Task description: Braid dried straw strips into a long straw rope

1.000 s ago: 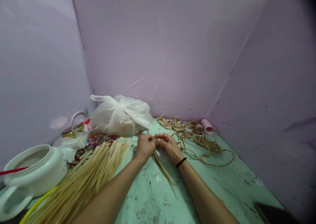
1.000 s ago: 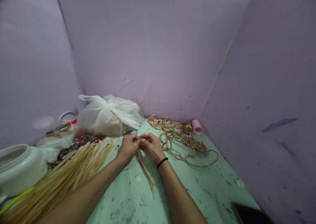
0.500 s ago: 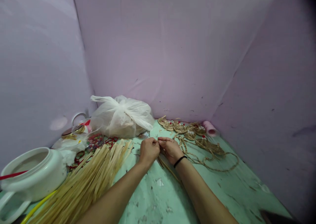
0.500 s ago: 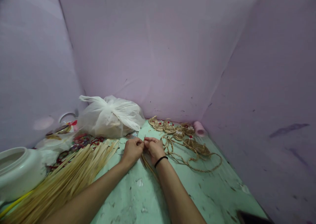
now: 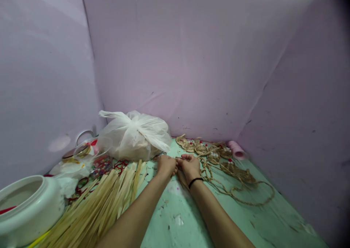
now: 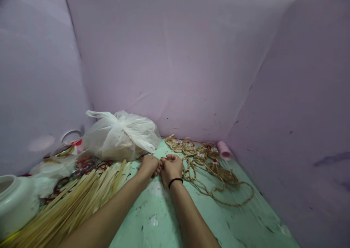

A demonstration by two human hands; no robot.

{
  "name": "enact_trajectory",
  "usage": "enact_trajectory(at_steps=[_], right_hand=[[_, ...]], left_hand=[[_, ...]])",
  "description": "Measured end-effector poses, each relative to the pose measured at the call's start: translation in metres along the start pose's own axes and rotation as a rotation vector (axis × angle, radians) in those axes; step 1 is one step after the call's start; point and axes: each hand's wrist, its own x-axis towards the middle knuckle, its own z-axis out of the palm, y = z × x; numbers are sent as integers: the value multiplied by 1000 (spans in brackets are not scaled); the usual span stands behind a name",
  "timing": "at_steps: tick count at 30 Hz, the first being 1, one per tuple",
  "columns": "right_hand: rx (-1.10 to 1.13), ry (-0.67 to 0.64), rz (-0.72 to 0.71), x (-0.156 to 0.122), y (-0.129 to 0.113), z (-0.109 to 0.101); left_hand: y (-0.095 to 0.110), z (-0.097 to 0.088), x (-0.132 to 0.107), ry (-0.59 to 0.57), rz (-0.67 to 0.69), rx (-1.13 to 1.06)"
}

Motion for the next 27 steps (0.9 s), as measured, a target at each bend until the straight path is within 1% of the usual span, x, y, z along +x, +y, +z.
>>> enact_trajectory(at_steps=[3, 7, 10, 13, 17, 19, 21, 23, 27], right_hand=[[20, -8, 19, 2, 1, 2], [-4, -56, 17, 7, 0, 4], [-103, -51, 33, 14, 1, 5], [-231, -37, 4, 20, 5, 6], [-297, -26, -40, 24, 12, 5], [-330, -33, -51, 25, 11, 5], [-405, -69, -53, 27, 3, 6], [-533, -112, -65, 29, -12, 8], [-899, -108, -195, 24, -40, 13]], left_hand=[[2, 0, 1, -1, -14, -19], [-4, 1, 4, 3, 30, -59], [-5, 1, 6, -3, 17, -71], [-2, 1, 7, 14, -12, -59], [1, 0, 10, -11, -20, -76], [1, -1, 12, -18, -12, -51], [0, -1, 14, -14, -18, -13], [0, -1, 15, -17, -25, 13], [0, -1, 15, -4, -20, 66]])
